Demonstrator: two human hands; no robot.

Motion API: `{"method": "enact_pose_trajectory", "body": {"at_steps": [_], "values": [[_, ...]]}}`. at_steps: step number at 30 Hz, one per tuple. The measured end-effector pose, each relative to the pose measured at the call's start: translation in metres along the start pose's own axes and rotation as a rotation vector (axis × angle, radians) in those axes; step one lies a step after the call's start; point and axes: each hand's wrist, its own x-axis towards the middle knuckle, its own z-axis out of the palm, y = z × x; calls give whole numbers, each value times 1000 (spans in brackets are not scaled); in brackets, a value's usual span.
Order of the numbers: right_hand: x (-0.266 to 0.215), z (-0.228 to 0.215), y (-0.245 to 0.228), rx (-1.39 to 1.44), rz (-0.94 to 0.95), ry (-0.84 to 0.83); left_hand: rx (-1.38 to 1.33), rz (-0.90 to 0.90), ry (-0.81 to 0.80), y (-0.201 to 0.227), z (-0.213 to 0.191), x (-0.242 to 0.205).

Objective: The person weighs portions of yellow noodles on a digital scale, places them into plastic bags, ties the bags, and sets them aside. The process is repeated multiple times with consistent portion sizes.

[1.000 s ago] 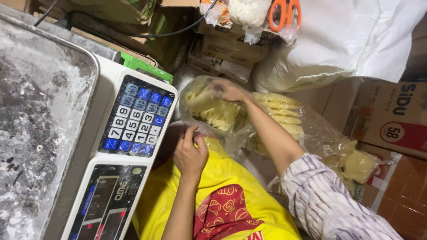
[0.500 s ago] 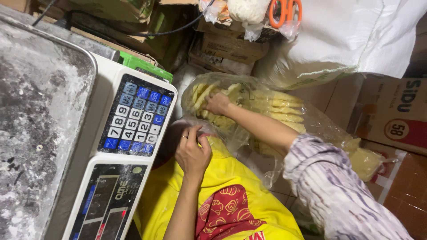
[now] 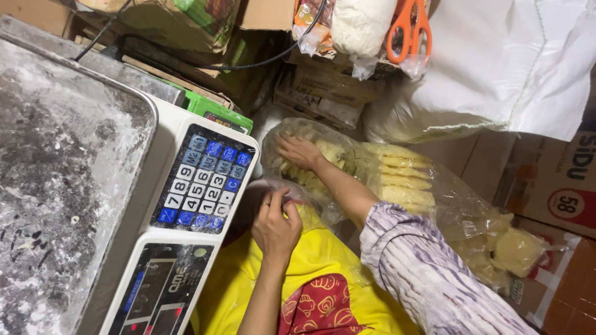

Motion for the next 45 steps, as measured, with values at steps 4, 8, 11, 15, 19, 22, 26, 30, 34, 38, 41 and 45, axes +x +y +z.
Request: {"method": "enact_pose_trajectory", "body": {"at_steps": [4, 8, 11, 15, 19, 22, 26, 30, 34, 38, 41, 45], "values": [[12, 5, 0, 56, 35, 15, -7, -38, -21, 0, 1, 0], [23, 3, -3, -36, 82, -142, -17, -6, 5, 2, 0, 1], [21, 5, -8, -33, 97, -242, -5, 30, 20, 4, -2, -3], [17, 1, 2, -117, 20, -92, -5, 64, 36, 12, -1, 0], [4, -9, 0, -6, 52, -125, 37, 70, 38, 14, -1, -7], [-8, -36, -1, 56, 140, -79, 22, 81, 71, 15, -4, -6], [-41, -93, -3, 89, 228, 125, -4, 95, 107, 15, -3, -10], [-73, -172, -7, 261, 329, -51, -37, 100, 117, 11, -7, -20], [-121, -254, -19, 343, 350, 54, -37, 69, 100, 16, -9, -26], [-164, -329, -38, 375, 367, 203, -121, 87, 103, 17, -16, -35], [-185, -380, -50, 490, 494, 166, -237, 114, 98, 20, -18, -39], [-200, -438, -62, 645, 613, 89, -473, 204, 163, 32, -32, -49]]}}
